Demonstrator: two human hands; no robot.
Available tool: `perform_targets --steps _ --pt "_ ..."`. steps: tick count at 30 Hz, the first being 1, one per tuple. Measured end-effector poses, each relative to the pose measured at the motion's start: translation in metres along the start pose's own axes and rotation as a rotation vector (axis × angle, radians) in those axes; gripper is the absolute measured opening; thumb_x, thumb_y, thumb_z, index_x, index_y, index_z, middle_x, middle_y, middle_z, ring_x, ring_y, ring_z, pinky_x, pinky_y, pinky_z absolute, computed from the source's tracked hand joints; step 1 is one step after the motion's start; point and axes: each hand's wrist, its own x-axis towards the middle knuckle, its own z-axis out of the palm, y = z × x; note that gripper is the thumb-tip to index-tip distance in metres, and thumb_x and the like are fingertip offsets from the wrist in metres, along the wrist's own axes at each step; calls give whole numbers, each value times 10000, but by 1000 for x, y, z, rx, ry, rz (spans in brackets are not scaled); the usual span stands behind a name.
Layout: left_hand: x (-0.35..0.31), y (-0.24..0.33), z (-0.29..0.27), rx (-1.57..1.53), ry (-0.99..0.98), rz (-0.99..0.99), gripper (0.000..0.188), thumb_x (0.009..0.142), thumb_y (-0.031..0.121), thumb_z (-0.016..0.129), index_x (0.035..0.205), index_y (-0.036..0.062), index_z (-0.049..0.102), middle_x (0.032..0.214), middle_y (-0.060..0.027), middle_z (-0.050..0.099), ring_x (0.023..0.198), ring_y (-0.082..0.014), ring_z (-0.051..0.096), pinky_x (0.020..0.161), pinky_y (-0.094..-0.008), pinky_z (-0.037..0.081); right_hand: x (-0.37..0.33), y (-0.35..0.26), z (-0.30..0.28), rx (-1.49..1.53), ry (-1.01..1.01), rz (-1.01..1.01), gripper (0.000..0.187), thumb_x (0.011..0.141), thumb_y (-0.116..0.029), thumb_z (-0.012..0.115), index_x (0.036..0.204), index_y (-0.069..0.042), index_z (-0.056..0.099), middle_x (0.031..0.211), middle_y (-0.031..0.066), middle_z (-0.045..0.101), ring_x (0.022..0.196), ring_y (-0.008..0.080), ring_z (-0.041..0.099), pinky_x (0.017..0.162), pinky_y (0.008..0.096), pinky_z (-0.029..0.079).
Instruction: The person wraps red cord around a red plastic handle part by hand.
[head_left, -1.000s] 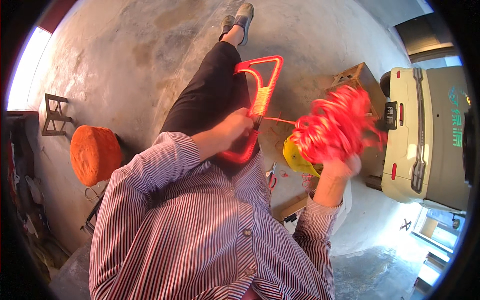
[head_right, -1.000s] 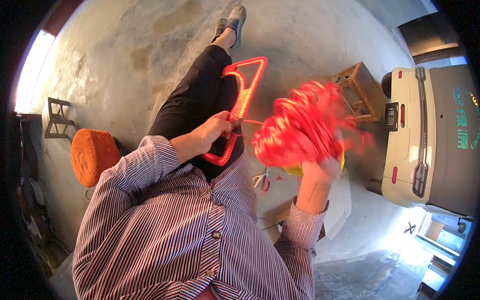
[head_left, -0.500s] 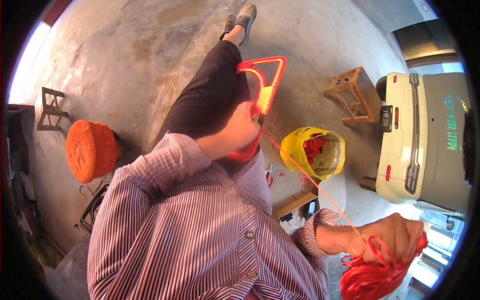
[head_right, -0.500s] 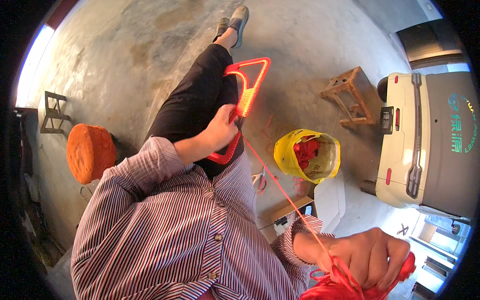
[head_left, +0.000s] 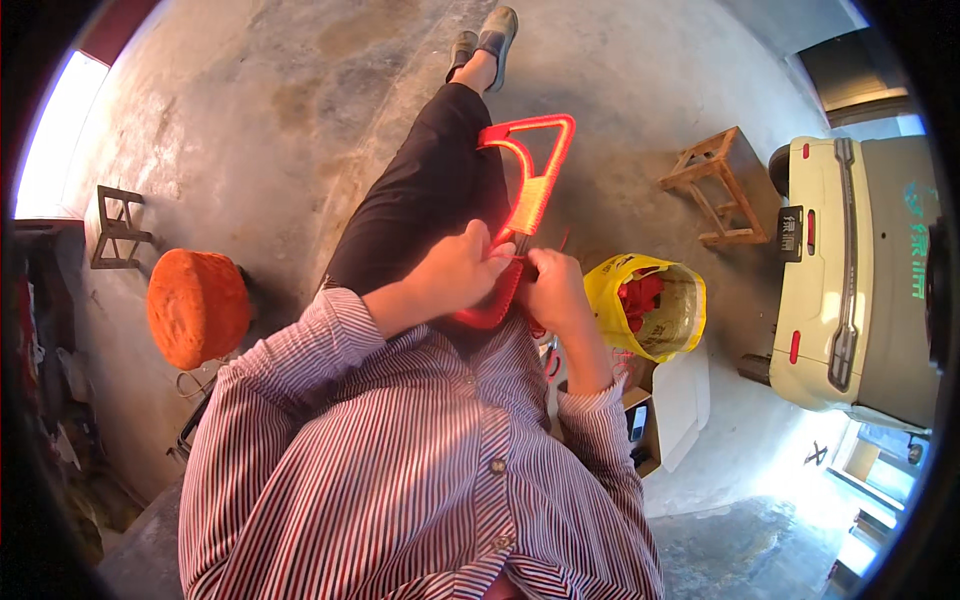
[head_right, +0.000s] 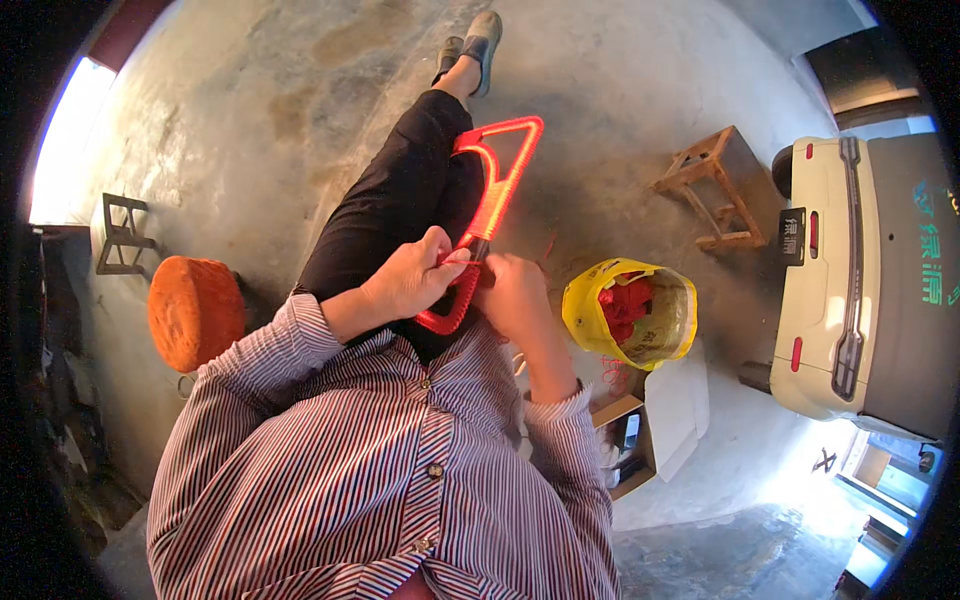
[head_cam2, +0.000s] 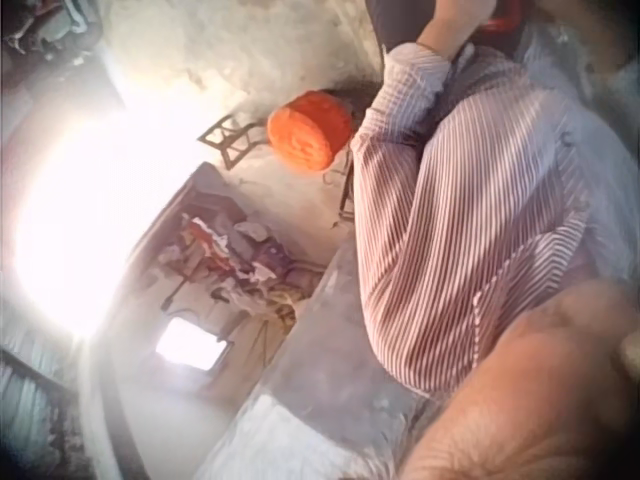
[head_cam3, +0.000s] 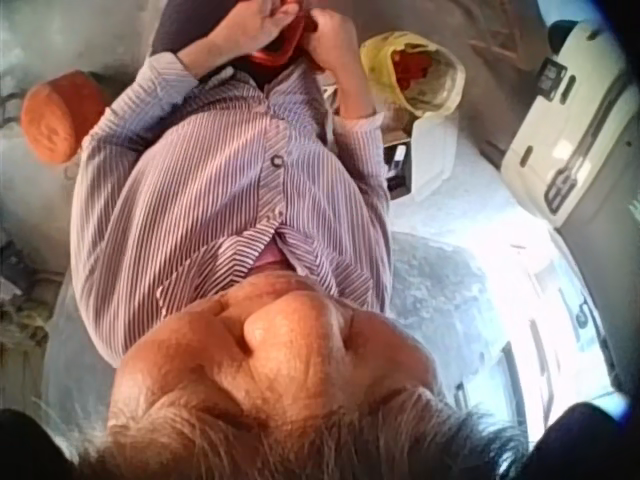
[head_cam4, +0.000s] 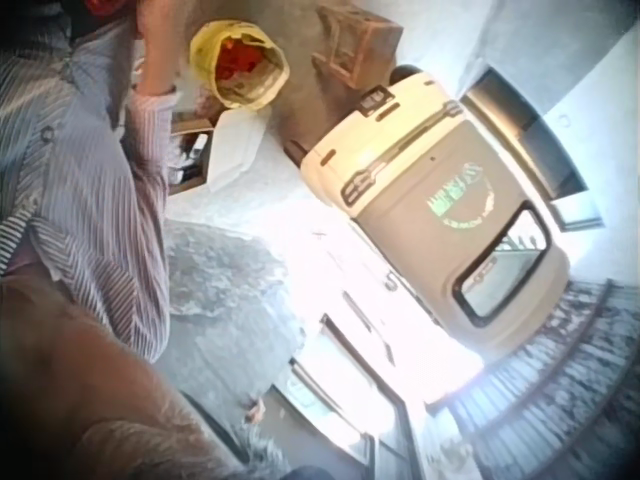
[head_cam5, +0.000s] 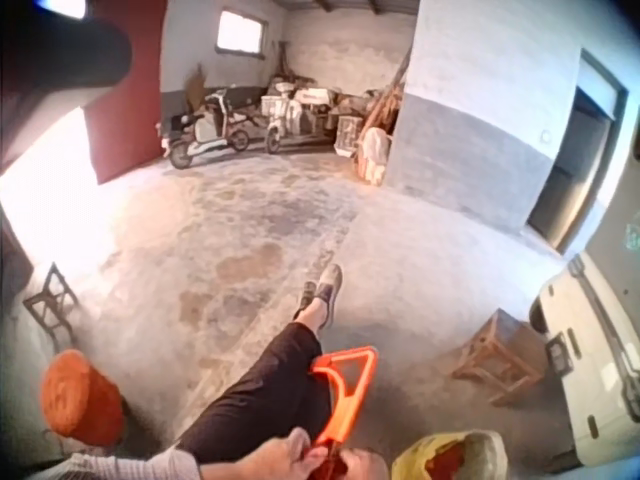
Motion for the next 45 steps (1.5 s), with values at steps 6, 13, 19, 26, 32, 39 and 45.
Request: perform_targets --steps 6,13,19,26,32,39,45 --pt "5 22 -21 -183 439 228 103 900 71 651 931 0 583 722 -37 589 693 -69 560 633 -272 495 -4 -11 -10 770 249 -62 322 816 -186 826 1072 -6 751 973 177 708 884 263 720 791 353 545" --pt "27 46 -42 -878 -157 -92 100 927 195 650 909 104 611 603 29 436 475 -55 347 420 -265 220 -13 -30 -28 719 469 -172 416 850 -140 825 1227 -33 684 1145 87 706 1015 226 692 882 405 558" --pt "27 32 -10 -796 -23 -203 143 927 189 667 1021 82 657 873 30 633 795 -86 570 718 -236 453 -61 12 -140 1832 764 -275 313 1045 -194 542 1304 -22 579 1013 76 588 874 167 575 807 348 515" --pt "35 15 17 -948 -36 -405 325 895 186 583 1176 30 624 910 -23 629 817 -123 556 764 -263 419 -197 84 -245 1797 587 -574 213 1065 -206 505 1182 -28 517 955 95 523 689 145 537 460 270 438" --pt "39 8 23 -859 -92 -328 346 808 75 605 1150 21 612 822 -4 553 682 -105 469 686 -280 368 -293 159 -233 919 1166 261 390 1048 -294 557 1336 -33 531 1206 206 628 934 286 685 582 382 553" --pt "13 16 15 -224 187 78 492 807 237 752 1224 22 605 1224 -173 562 1164 -352 540 1037 -429 449 -227 175 -108 1263 1174 371 460 1045 -338 566 1383 -26 551 1241 150 678 1073 328 695 907 503 595" --pt "-49 52 17 -96 -116 748 400 892 213 774 1225 41 634 1334 -152 573 1271 -288 530 1036 -415 469 -134 18 23 1511 279 150 590 1019 -424 576 1456 -32 508 1342 164 628 1148 267 666 962 419 546"
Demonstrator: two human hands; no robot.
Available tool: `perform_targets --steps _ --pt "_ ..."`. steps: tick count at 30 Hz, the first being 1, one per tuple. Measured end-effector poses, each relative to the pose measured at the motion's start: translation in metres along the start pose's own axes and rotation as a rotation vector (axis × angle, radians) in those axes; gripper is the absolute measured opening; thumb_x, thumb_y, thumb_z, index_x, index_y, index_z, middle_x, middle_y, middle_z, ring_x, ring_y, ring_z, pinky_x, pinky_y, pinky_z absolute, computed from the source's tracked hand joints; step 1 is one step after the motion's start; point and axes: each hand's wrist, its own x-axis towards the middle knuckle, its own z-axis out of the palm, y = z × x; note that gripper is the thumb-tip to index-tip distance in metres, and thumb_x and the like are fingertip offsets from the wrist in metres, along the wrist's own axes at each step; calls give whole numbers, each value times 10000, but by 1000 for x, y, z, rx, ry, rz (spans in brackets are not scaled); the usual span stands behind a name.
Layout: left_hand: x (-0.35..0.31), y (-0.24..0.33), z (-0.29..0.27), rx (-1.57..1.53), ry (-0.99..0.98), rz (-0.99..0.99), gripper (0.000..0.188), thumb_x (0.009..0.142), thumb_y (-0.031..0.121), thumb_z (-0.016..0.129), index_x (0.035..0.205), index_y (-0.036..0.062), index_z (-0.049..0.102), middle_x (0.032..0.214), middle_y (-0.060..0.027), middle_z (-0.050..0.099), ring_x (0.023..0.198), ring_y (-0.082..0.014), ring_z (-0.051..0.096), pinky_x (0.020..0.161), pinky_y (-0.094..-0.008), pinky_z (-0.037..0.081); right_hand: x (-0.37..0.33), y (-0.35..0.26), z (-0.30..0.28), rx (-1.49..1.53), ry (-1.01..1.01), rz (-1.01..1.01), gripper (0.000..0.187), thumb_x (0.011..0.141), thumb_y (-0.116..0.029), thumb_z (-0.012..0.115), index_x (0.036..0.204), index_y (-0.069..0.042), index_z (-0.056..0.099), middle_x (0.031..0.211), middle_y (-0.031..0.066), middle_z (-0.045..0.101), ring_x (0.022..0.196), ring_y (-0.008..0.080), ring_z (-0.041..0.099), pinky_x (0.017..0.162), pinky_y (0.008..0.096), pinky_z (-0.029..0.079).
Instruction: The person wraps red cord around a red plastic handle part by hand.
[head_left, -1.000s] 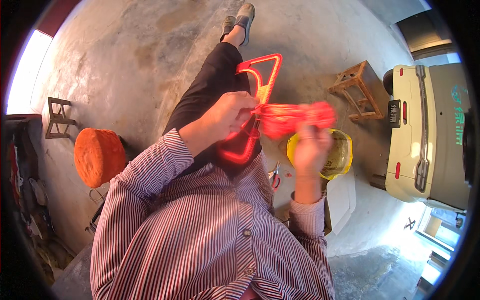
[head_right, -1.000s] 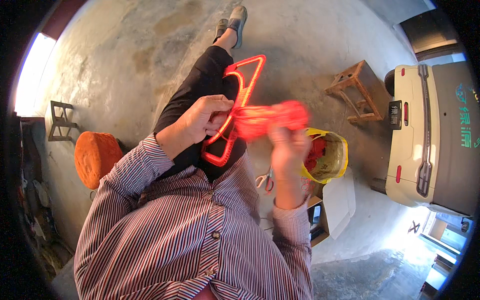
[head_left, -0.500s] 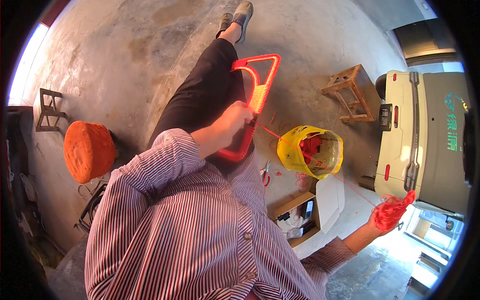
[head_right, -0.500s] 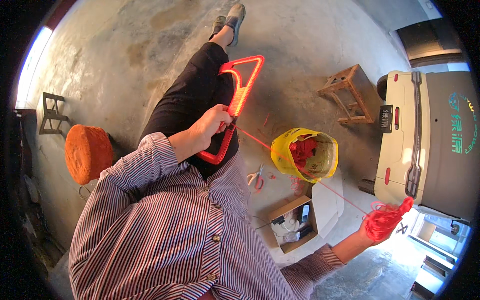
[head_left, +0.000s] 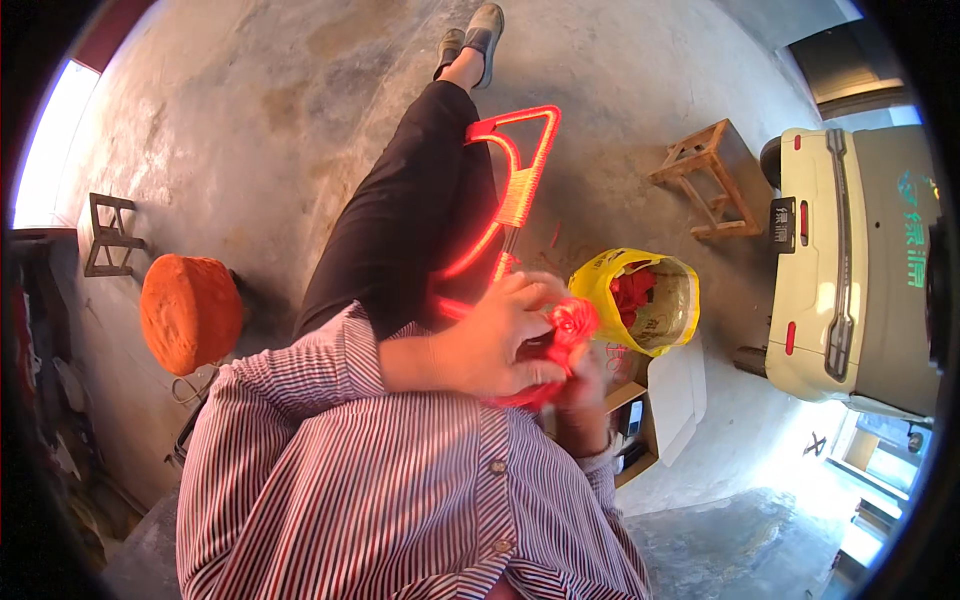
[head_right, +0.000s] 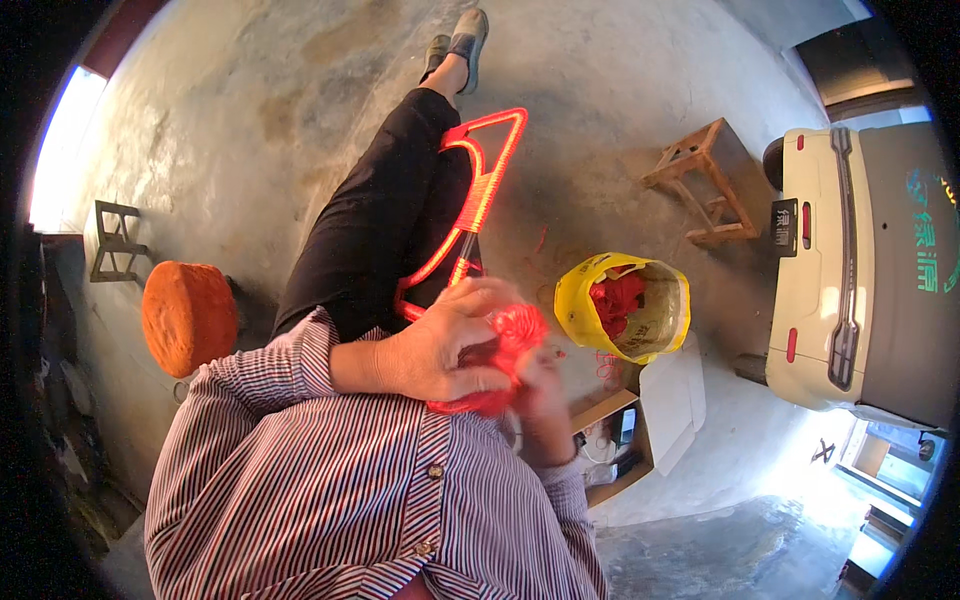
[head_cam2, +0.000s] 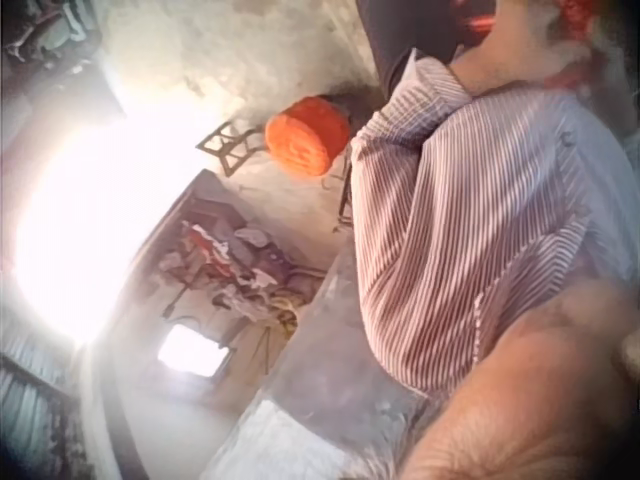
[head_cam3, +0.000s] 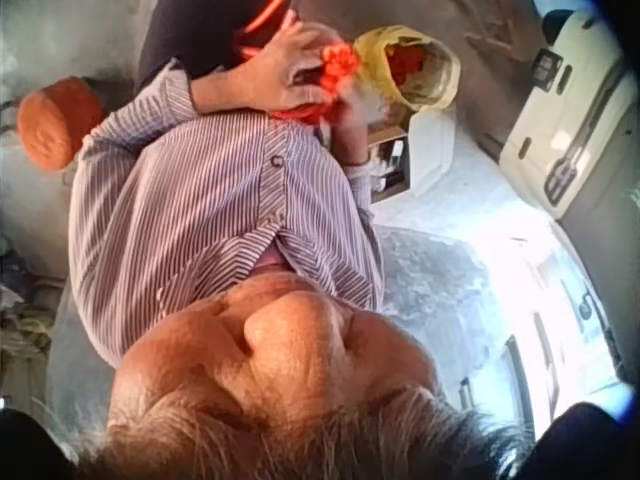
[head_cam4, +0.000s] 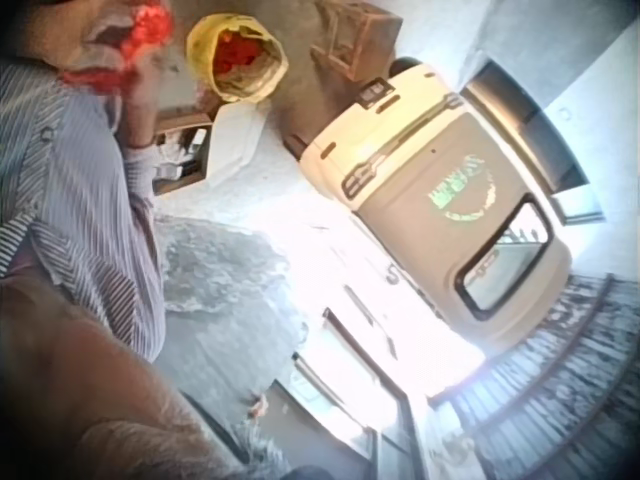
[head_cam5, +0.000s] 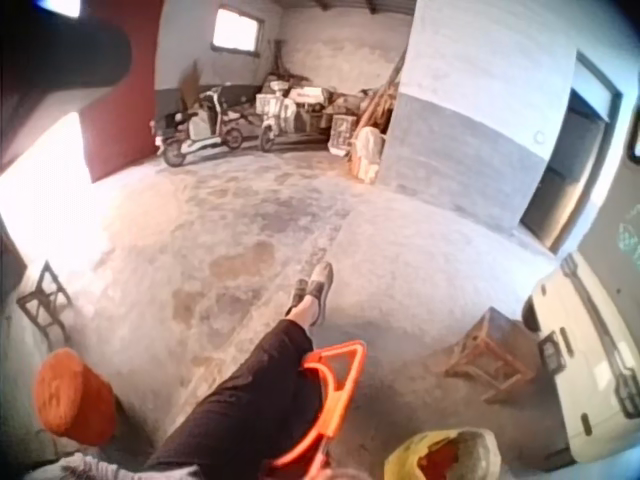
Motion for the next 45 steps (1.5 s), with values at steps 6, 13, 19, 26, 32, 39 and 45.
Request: perform_targets --steps 6,13,19,26,32,39,45 --pt "16 -5 -70 -675 372 -229 359 973 33 622 1331 39 599 1233 -69 671 1139 -206 648 1010 -375 509 98 -16 -8 191 -393 74 374 994 -333 643 1234 -47 634 973 -2 585 744 96 533 609 253 436" --pt "15 -23 -80 696 -542 -532 446 746 47 732 1181 26 634 1192 -193 658 989 -402 696 831 -465 570 151 3 20 -732 -666 -96 414 839 -171 787 1224 -47 699 1079 56 684 989 172 658 848 315 505" --pt "23 -69 -50 387 88 -169 368 767 72 751 1108 16 624 1033 -160 668 1058 -369 644 912 -420 543 139 -20 -6 -957 -231 -299 551 822 -141 788 1354 -80 658 1314 98 665 1260 244 587 1113 368 418" --pt "35 -97 -18 -867 223 -951 232 812 28 534 1031 24 612 865 -25 597 768 -129 546 717 -265 436 76 -124 -119 361 -14 -453 616 846 -313 701 1384 -35 587 1449 216 553 1359 393 504 1127 612 402" --pt "16 -88 -9 -884 179 -939 217 750 34 542 963 37 581 809 -5 524 675 -114 424 636 -257 344 27 -176 -148 264 -199 -520 508 909 -356 621 1276 -4 613 1307 187 611 1198 390 592 998 581 519" --pt "11 -60 -12 -841 206 -918 248 725 46 558 971 51 580 851 -2 528 687 -110 421 657 -246 333 58 -1 -12 -146 -8 78 485 905 -139 645 1368 -19 568 1309 117 622 1140 236 643 1035 371 502" --pt "11 -79 -11 -945 217 -968 254 723 72 565 976 63 588 822 17 498 688 -104 402 648 -256 318 40 -29 32 202 -305 -64 308 943 -118 659 1236 -35 609 1110 66 631 992 171 604 849 346 521"
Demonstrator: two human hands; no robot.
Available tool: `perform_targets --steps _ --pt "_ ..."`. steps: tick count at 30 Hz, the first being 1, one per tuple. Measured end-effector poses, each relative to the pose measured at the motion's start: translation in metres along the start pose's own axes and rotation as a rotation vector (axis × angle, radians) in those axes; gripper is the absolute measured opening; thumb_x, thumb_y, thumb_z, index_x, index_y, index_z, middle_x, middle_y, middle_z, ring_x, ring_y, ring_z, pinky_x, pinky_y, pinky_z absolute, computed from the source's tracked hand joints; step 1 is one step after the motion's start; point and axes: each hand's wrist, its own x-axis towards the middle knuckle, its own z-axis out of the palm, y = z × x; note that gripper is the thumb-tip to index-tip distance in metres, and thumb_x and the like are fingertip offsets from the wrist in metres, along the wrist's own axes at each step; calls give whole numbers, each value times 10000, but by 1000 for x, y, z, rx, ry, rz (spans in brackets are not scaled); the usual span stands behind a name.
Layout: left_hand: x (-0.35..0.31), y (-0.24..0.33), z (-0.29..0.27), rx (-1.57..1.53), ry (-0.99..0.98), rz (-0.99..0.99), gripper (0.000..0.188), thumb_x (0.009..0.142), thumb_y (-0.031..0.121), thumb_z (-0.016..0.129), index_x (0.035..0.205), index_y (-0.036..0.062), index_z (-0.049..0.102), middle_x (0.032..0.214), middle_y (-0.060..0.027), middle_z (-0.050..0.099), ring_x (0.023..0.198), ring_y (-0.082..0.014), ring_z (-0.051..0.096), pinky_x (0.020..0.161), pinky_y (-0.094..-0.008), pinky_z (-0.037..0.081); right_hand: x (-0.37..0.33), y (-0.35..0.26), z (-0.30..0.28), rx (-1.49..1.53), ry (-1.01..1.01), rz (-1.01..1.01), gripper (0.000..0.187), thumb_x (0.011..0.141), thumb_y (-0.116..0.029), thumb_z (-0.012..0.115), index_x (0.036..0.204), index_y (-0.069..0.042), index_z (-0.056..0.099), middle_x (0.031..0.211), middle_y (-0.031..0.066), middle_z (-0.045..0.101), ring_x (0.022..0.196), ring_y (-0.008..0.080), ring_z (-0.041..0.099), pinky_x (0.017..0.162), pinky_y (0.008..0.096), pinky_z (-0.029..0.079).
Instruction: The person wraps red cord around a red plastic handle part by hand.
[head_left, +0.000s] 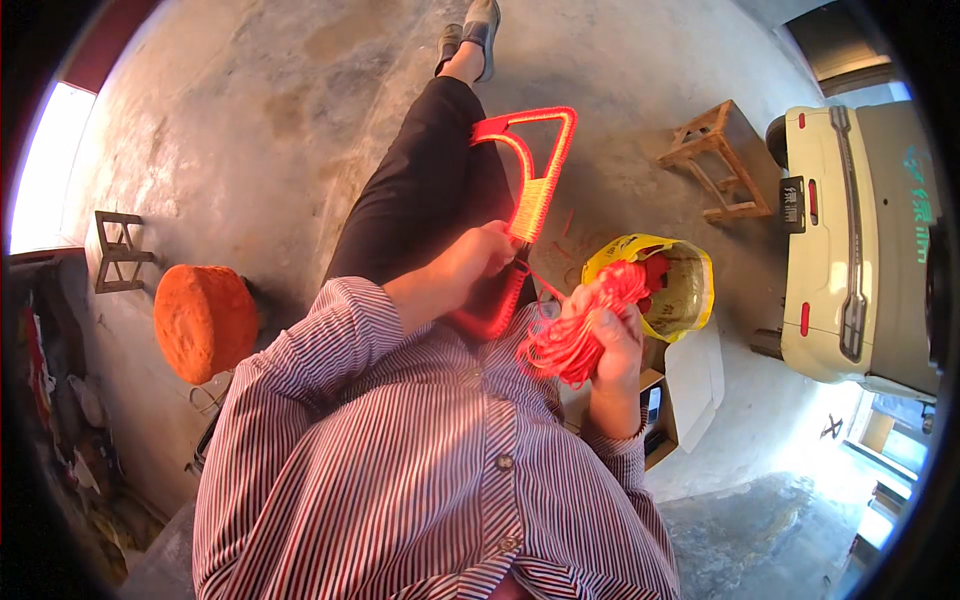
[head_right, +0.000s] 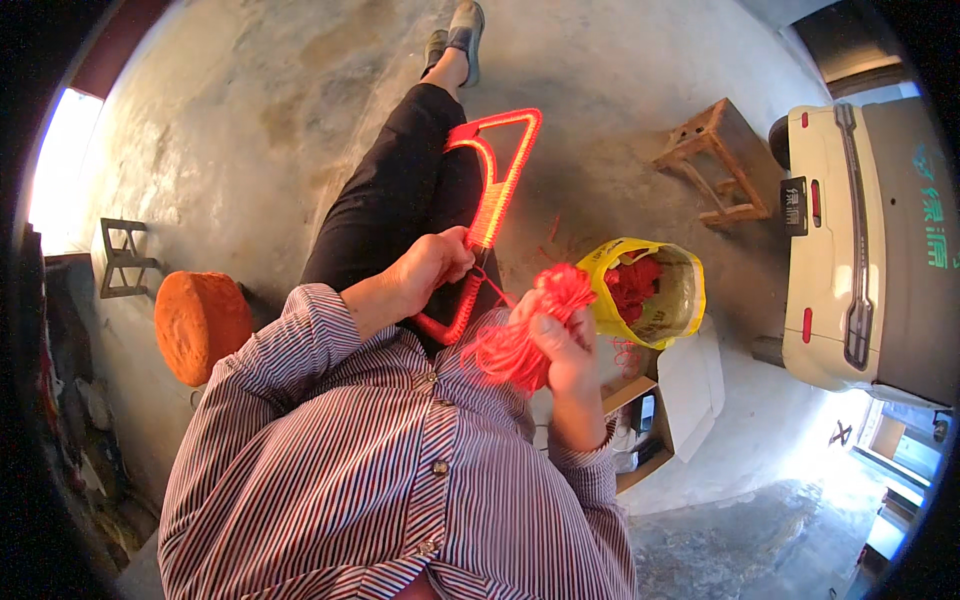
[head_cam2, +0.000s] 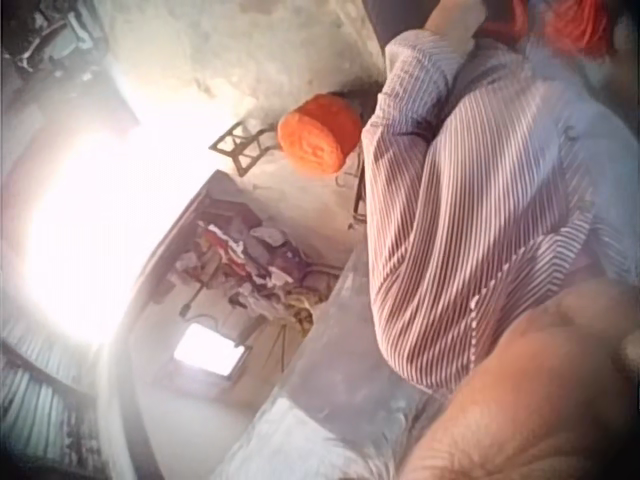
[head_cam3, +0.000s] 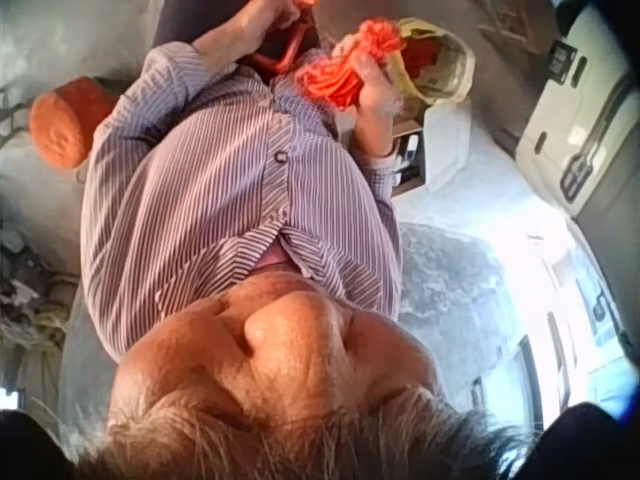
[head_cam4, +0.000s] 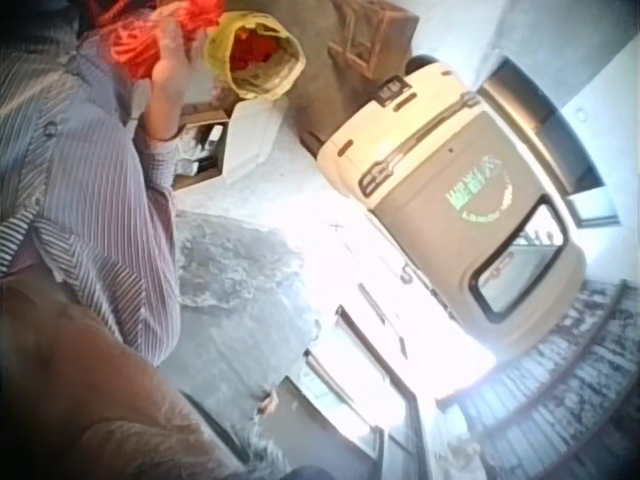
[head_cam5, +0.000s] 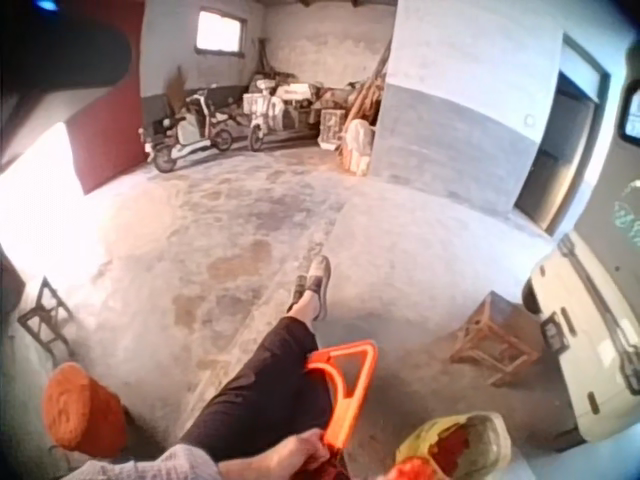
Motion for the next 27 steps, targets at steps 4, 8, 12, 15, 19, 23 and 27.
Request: perform_targets --steps 4,8,12,15,19,23,27 --pt "6 -2 3 112 -6 -44 377 718 47 572 1094 22 598 941 -58 582 827 -165 537 754 -290 433 -6 -19 39 -136 89 29 202 913 -146 686 1058 -32 605 890 62 563 834 185 564 739 322 466" --pt "-24 -1 24 957 373 799 718 688 2 609 1396 -19 492 1373 -255 516 1321 -348 522 1161 -420 382 -7 -50 64 43 61 -119 264 824 -153 752 970 -41 564 796 51 505 699 169 528 615 320 408" --pt "-49 21 28 655 -18 801 311 876 78 735 1161 11 630 1001 -111 665 926 -182 645 846 -319 526 6 -89 65 -158 -201 -152 388 720 -156 821 999 11 610 744 50 527 634 204 576 576 342 430" --pt "-43 38 12 563 313 690 129 968 93 717 955 9 619 749 14 631 708 -34 577 650 -213 503 37 -89 40 -1041 -276 -50 397 729 -118 836 1063 38 688 821 82 649 722 211 666 658 354 505" --pt "-44 20 -3 712 370 177 358 1026 361 608 1072 7 578 864 -134 668 821 -257 672 753 -362 532 62 -14 4 -1378 -190 55 379 700 -143 878 1026 -3 744 881 85 678 793 214 673 720 356 518" --pt "-47 -6 -8 831 299 279 444 1032 418 553 1190 3 536 1072 -269 675 1050 -451 661 902 -492 517 63 10 -17 -1229 -111 183 331 737 -217 868 1000 -38 774 903 134 705 801 305 694 733 393 546" --pt "-44 -20 -5 871 287 447 409 1034 379 542 1196 4 539 1096 -268 665 1053 -450 654 911 -493 517 66 11 -11 -1551 -203 54 321 792 -261 816 988 -16 749 940 181 705 859 382 687 782 458 546"
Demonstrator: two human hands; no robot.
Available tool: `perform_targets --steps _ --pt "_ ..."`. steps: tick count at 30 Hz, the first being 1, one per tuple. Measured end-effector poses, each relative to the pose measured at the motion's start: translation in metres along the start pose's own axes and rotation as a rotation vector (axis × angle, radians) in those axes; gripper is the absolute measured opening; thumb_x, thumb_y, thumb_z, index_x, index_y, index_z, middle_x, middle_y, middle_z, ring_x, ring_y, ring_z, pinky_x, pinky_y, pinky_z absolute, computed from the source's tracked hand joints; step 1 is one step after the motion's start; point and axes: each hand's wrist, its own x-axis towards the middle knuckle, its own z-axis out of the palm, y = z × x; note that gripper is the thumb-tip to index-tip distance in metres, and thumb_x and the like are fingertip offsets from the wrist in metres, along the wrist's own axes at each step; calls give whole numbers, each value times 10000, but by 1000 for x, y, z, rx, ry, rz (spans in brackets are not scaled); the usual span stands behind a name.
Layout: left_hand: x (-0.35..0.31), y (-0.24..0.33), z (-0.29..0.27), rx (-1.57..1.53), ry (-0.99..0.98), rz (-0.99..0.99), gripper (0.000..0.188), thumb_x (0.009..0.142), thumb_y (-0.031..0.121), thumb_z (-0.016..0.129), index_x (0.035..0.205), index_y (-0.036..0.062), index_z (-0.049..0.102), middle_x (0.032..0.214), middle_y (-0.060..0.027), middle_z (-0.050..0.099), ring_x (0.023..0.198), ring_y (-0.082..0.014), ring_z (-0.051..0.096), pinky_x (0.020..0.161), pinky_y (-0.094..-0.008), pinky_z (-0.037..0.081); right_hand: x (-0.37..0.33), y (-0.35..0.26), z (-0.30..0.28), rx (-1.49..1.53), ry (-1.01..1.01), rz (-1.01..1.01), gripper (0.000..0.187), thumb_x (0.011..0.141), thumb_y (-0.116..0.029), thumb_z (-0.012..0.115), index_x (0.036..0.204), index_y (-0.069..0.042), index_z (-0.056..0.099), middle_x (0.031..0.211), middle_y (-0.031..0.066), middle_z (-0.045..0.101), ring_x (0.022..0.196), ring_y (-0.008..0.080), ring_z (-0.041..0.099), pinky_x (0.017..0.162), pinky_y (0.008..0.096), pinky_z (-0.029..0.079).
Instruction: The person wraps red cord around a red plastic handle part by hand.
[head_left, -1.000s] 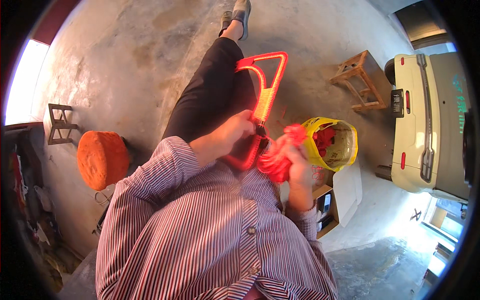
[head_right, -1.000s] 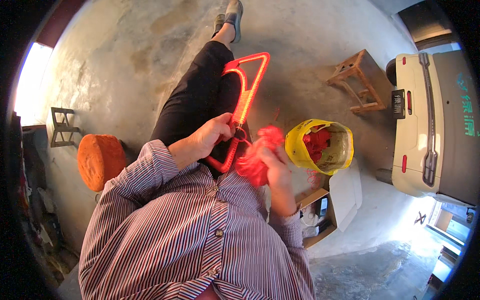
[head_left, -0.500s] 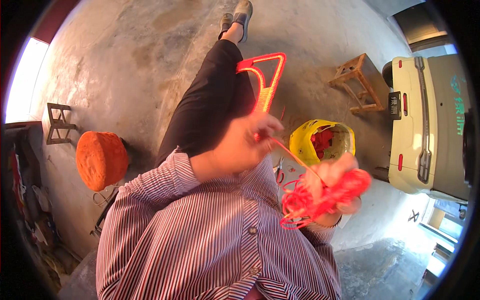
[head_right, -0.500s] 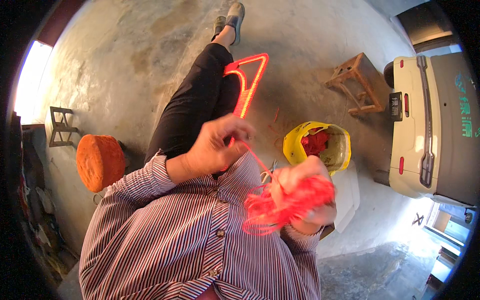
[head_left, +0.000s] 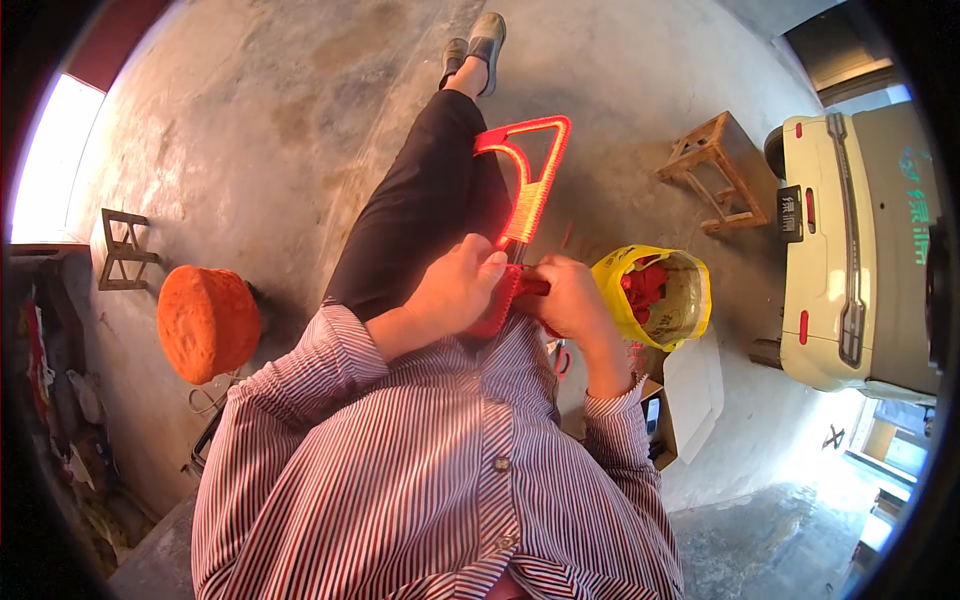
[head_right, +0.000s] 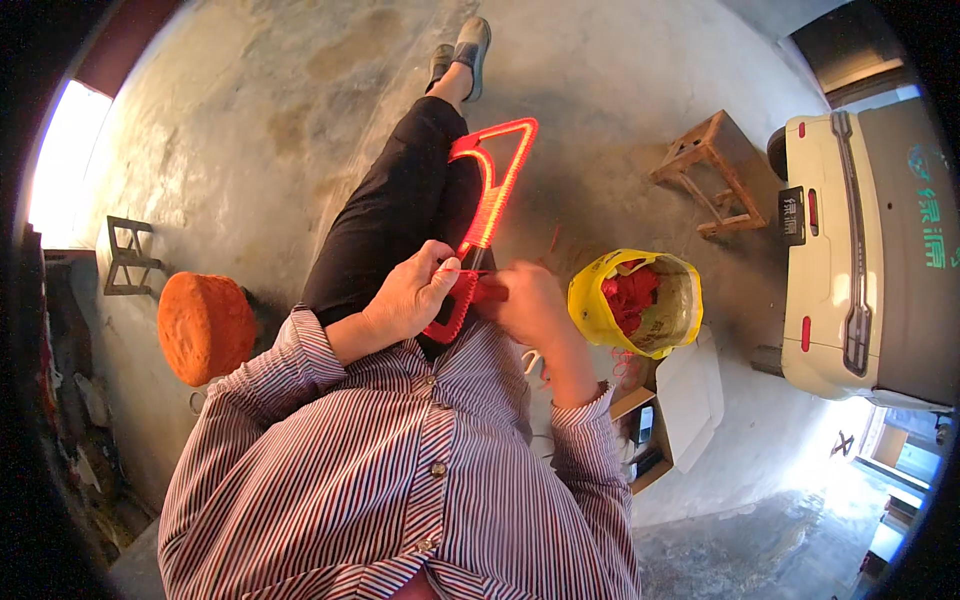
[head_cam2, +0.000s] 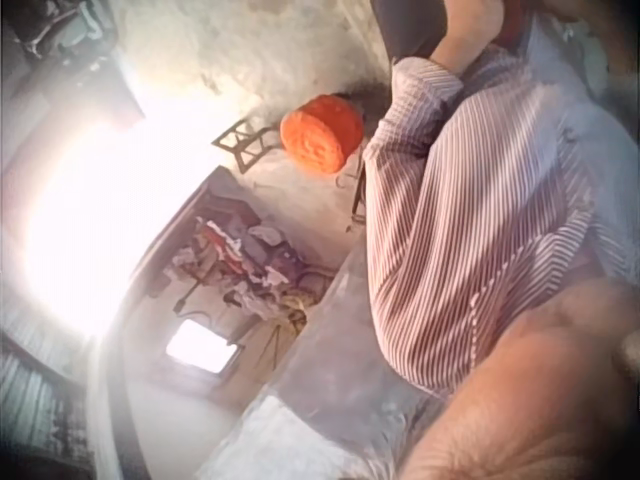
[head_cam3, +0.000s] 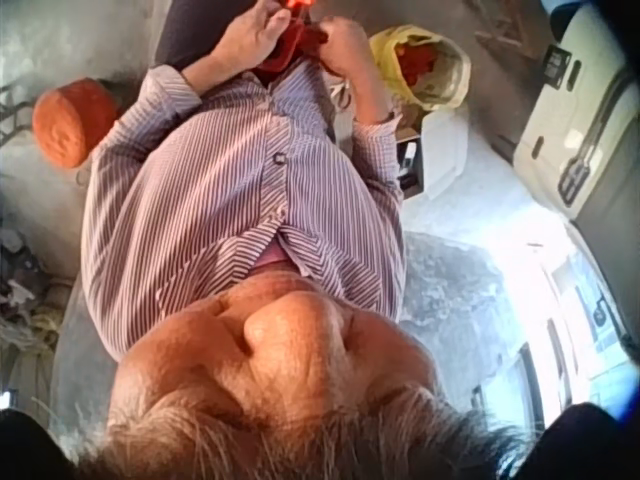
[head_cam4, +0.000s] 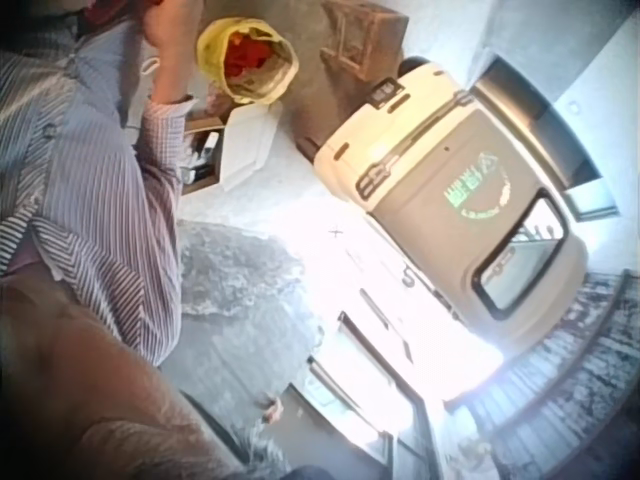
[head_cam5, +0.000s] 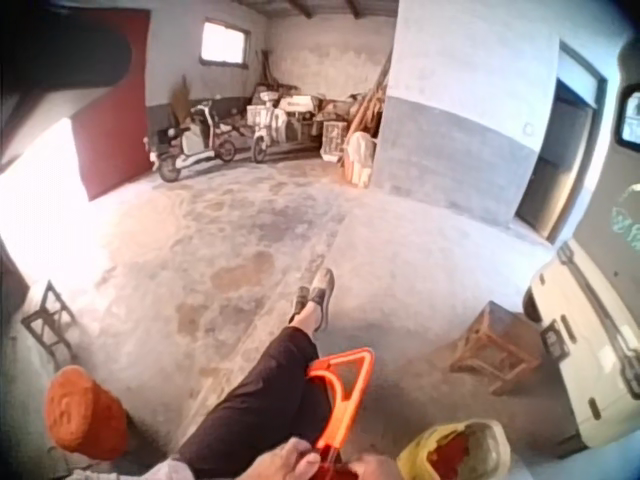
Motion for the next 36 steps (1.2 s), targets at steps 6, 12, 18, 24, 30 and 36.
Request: perform_targets --steps 6,12,18,24,30,36 --pt "13 7 1 -67 161 64 187 1003 149 590 1101 -11 592 954 -176 646 886 -324 657 792 -374 527 11 -18 20 133 211 -102 280 834 -201 775 1016 6 725 1023 203 700 868 388 702 786 453 556" --pt "17 60 -29 -27 357 428 97 909 -6 578 988 -12 634 899 -129 614 812 -231 633 744 -316 504 -10 -32 0 424 469 -62 465 752 -110 864 1185 -22 722 1176 114 666 1023 253 681 871 344 557" --pt "20 86 -34 -937 -85 -186 159 940 97 560 1003 -17 650 806 -19 560 762 -142 570 729 -271 489 -14 -39 -24 598 540 -213 601 844 -237 826 1380 -98 592 1446 116 558 1325 308 543 1104 446 457" --pt "36 36 -5 -531 70 -228 230 883 77 606 1091 -10 650 1031 -65 551 1001 -168 566 956 -296 428 -70 20 -143 1834 527 -422 126 971 -93 620 1073 -75 548 968 34 590 918 190 588 911 368 463" --pt "52 14 18 -826 -50 -475 367 812 13 590 1179 5 574 905 -41 573 806 -135 536 767 -264 443 -179 37 -174 1768 425 -203 180 1043 -164 543 1173 -40 549 804 47 524 625 167 497 567 314 432" --pt "56 7 10 -989 -145 -518 352 765 -8 579 1117 14 587 869 -37 571 746 -130 502 672 -258 400 -249 81 -107 1570 1069 275 259 1021 -231 615 1211 -56 598 978 95 678 738 232 657 574 307 536"
